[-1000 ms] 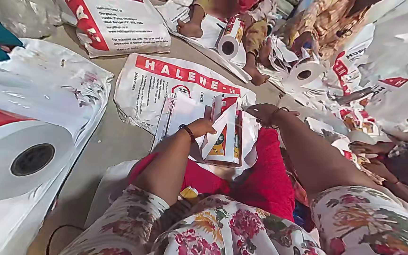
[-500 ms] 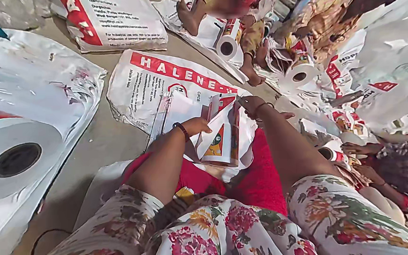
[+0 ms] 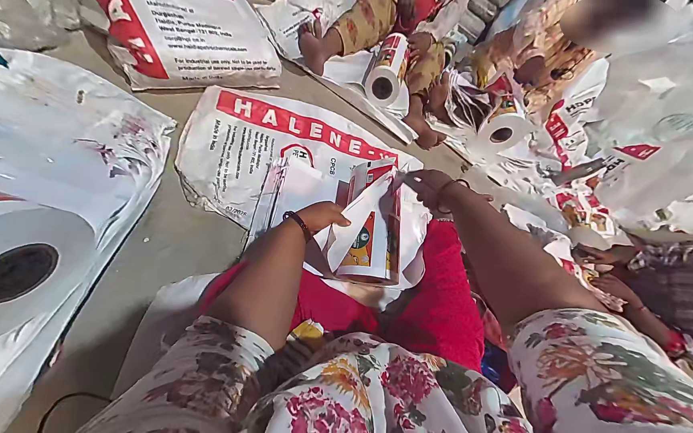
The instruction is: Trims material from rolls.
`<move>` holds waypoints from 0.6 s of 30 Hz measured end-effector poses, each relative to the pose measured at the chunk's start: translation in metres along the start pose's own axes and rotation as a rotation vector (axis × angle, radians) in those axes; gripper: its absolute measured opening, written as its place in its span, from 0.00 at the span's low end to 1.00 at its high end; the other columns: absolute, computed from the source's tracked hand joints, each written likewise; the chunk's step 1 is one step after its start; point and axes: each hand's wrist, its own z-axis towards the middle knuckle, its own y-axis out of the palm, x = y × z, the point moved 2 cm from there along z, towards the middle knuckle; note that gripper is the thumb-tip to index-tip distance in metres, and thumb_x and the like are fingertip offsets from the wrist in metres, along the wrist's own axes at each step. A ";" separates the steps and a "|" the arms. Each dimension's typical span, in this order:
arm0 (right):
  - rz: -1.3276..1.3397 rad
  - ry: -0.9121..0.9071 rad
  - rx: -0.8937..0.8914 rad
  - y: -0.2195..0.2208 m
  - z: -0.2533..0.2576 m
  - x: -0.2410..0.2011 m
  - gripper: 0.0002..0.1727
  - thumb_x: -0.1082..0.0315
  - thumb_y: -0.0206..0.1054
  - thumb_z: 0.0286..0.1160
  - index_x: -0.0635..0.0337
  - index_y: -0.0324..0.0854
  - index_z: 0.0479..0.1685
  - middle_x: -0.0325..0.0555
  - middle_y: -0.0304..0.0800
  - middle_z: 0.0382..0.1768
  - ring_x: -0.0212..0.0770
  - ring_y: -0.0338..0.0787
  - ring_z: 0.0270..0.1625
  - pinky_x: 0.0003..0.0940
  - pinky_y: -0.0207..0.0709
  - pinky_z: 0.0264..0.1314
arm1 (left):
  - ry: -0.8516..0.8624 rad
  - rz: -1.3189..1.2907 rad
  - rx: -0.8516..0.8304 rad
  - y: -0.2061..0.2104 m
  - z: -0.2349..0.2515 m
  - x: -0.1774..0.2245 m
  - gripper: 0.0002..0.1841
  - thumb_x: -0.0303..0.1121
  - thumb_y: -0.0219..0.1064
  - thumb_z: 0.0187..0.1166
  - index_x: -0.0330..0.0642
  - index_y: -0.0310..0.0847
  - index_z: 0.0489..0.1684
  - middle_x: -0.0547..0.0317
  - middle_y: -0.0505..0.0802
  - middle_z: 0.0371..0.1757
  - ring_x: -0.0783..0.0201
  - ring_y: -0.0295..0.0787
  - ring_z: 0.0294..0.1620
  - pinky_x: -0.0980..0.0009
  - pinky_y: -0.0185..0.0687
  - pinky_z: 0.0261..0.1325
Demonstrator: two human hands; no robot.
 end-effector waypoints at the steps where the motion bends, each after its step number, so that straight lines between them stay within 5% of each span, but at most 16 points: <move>1: 0.036 0.018 0.054 -0.005 0.004 0.003 0.27 0.46 0.44 0.96 0.44 0.69 0.85 0.60 0.86 0.45 0.51 0.84 0.32 0.50 0.81 0.37 | 0.003 -0.022 0.001 0.000 0.002 0.001 0.15 0.26 0.62 0.83 0.32 0.83 0.64 0.47 0.94 0.50 0.64 0.92 0.46 0.63 0.87 0.57; 8: 0.053 0.005 0.108 0.005 0.039 -0.002 0.27 0.47 0.44 0.96 0.49 0.71 0.82 0.62 0.86 0.49 0.52 0.87 0.34 0.51 0.83 0.38 | -0.009 -0.094 -0.019 -0.003 -0.001 0.001 0.13 0.26 0.62 0.83 0.32 0.83 0.60 0.52 0.95 0.43 0.67 0.93 0.40 0.67 0.90 0.49; 11: -0.083 -0.031 0.062 0.003 0.040 -0.010 0.23 0.56 0.45 0.97 0.57 0.72 0.80 0.65 0.86 0.52 0.57 0.88 0.39 0.56 0.83 0.43 | -0.024 -0.105 -0.023 -0.004 -0.001 0.001 0.14 0.25 0.61 0.83 0.32 0.82 0.62 0.51 0.94 0.45 0.67 0.93 0.42 0.67 0.90 0.51; 13: -0.125 -0.046 0.010 0.003 0.034 -0.010 0.23 0.56 0.46 0.97 0.58 0.74 0.76 0.61 0.85 0.45 0.54 0.85 0.34 0.54 0.81 0.38 | -0.046 -0.105 -0.018 -0.004 -0.001 0.001 0.14 0.25 0.61 0.82 0.32 0.83 0.61 0.51 0.94 0.45 0.66 0.93 0.42 0.66 0.90 0.51; 15: -0.098 -0.033 -0.051 0.002 0.019 -0.006 0.25 0.47 0.45 0.95 0.51 0.75 0.73 0.52 0.78 0.36 0.45 0.76 0.26 0.45 0.73 0.29 | -0.061 -0.090 -0.005 -0.005 0.001 0.001 0.13 0.25 0.63 0.81 0.32 0.83 0.59 0.50 0.94 0.44 0.65 0.92 0.41 0.64 0.90 0.50; 18: -0.005 -0.022 -0.141 0.006 -0.008 0.002 0.31 0.40 0.45 0.93 0.39 0.63 0.90 0.57 0.84 0.43 0.46 0.80 0.28 0.44 0.78 0.33 | -0.049 -0.009 0.070 -0.002 -0.002 0.000 0.11 0.28 0.64 0.81 0.31 0.85 0.54 0.49 0.93 0.42 0.63 0.91 0.40 0.61 0.88 0.50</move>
